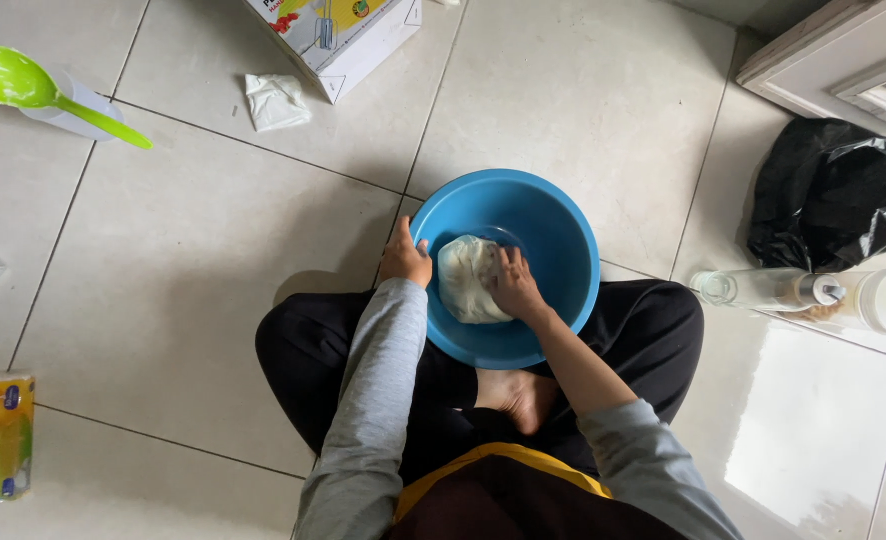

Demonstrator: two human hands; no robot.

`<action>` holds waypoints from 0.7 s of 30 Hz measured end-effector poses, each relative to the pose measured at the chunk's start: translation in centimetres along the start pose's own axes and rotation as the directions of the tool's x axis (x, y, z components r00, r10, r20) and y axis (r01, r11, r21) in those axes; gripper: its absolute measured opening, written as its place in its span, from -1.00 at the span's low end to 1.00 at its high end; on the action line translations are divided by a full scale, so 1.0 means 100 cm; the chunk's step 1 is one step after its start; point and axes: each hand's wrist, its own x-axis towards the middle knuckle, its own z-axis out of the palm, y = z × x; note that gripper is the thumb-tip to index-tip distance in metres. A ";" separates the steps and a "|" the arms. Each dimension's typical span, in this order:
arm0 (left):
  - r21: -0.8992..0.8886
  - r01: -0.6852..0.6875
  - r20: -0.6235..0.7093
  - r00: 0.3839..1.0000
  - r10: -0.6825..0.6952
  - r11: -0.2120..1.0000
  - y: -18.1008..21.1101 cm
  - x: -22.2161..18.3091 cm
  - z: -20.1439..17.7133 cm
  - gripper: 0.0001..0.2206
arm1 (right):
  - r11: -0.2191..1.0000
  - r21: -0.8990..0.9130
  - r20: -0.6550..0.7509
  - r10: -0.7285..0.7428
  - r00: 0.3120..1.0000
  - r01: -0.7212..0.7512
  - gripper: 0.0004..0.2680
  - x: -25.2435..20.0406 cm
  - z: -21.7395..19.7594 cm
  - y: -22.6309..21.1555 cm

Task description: A person sitting on the floor is kneading a large piece of white dough inside a blue plastic bowl using both hands.

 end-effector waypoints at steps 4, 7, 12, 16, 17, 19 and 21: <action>0.012 0.005 0.025 1.000 -0.006 1.000 0.000 0.002 -0.003 -0.50 | 0.925 -0.026 -0.026 -0.379 0.925 0.379 -0.61 -0.071 -0.047 -0.012; 0.011 -0.003 0.028 1.000 0.003 1.000 0.000 0.009 0.000 -0.50 | 0.972 0.212 0.058 -0.116 0.992 0.101 -0.75 -0.061 -0.071 0.002; -0.011 0.010 0.004 1.000 -0.010 1.000 0.004 0.005 -0.006 -0.52 | 0.914 0.370 -0.046 0.197 0.979 -0.166 -0.76 0.044 -0.053 0.039; 0.018 0.003 -0.010 1.000 -0.003 1.000 0.002 0.007 0.001 -0.54 | 0.850 0.338 0.127 0.384 0.914 -0.404 -0.63 0.145 0.046 0.059; 0.018 -0.007 -0.026 1.000 0.007 1.000 0.001 0.009 0.002 -0.56 | 0.792 0.344 0.207 0.460 0.863 -0.504 -0.58 0.170 0.074 0.057; 0.027 -0.005 -0.017 1.000 0.006 1.000 0.004 0.008 -0.003 -0.56 | 0.987 -0.063 -0.415 0.106 0.904 -0.145 -0.60 0.160 0.133 0.040; 0.039 -0.008 -0.001 1.000 0.008 0.999 0.004 0.007 -0.005 -0.56 | 0.810 -0.585 -0.674 -0.471 0.570 -0.022 -0.58 0.136 0.137 0.008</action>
